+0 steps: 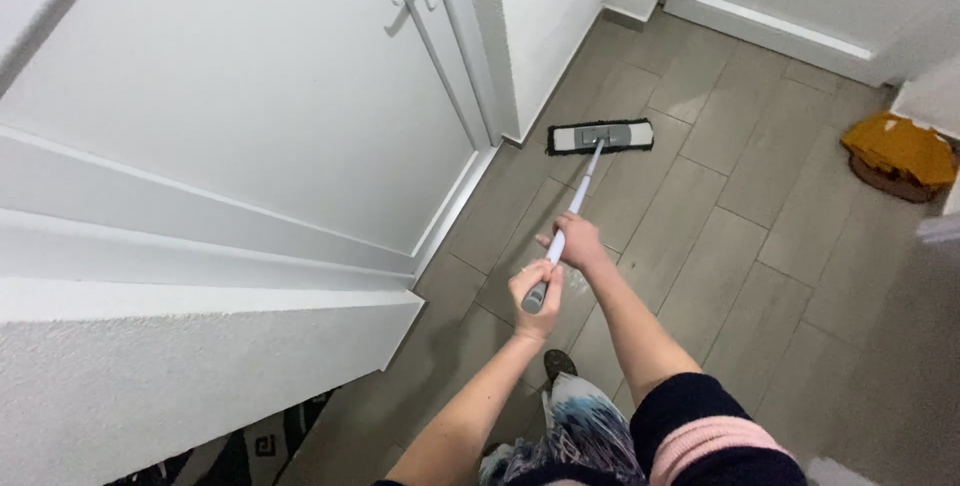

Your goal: The person mopping the floor, they open the door and mop the floor in front of the door and in the hallway using a mop.

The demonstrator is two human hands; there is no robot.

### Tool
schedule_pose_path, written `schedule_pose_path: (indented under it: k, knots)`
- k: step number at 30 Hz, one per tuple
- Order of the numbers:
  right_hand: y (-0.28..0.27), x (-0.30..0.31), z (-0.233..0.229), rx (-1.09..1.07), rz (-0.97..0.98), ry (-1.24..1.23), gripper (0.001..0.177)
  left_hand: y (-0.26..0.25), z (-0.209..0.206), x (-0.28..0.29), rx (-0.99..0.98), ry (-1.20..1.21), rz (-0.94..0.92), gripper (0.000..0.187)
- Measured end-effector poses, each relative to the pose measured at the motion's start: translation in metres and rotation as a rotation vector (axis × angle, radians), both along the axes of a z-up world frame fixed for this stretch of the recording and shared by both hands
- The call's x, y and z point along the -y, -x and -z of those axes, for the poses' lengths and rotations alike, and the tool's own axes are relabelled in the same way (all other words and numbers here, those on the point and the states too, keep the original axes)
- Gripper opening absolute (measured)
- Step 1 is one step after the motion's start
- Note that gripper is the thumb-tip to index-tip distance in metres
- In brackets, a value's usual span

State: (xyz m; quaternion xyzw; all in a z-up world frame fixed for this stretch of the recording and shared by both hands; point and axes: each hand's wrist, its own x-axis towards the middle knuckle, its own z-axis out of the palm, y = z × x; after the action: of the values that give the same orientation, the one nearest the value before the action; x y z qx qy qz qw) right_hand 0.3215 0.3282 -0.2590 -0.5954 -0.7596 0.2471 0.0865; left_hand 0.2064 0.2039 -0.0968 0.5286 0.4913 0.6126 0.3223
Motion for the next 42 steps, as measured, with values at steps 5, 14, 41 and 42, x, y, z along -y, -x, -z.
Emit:
schedule_pose_path:
  k: [5, 14, 41, 42]
  knots:
    - [0.010, 0.081, -0.030, -0.036, 0.035, 0.053, 0.046, 0.017, -0.020, 0.071, -0.058, -0.050, 0.117, 0.044]
    - [0.061, 0.260, -0.005, -0.085, 0.097, 0.025, 0.039, 0.084, -0.024, 0.243, -0.251, 0.016, 0.333, 0.043]
    - [0.095, 0.343, 0.047, -0.572, -0.098, -0.247, 0.071, 0.120, -0.041, 0.281, -0.219, -0.301, 0.676, 0.049]
    - [0.094, 0.338, 0.020, -0.507, -0.051, -0.229, 0.047, 0.115, -0.043, 0.269, -0.202, -0.279, 0.685, 0.049]
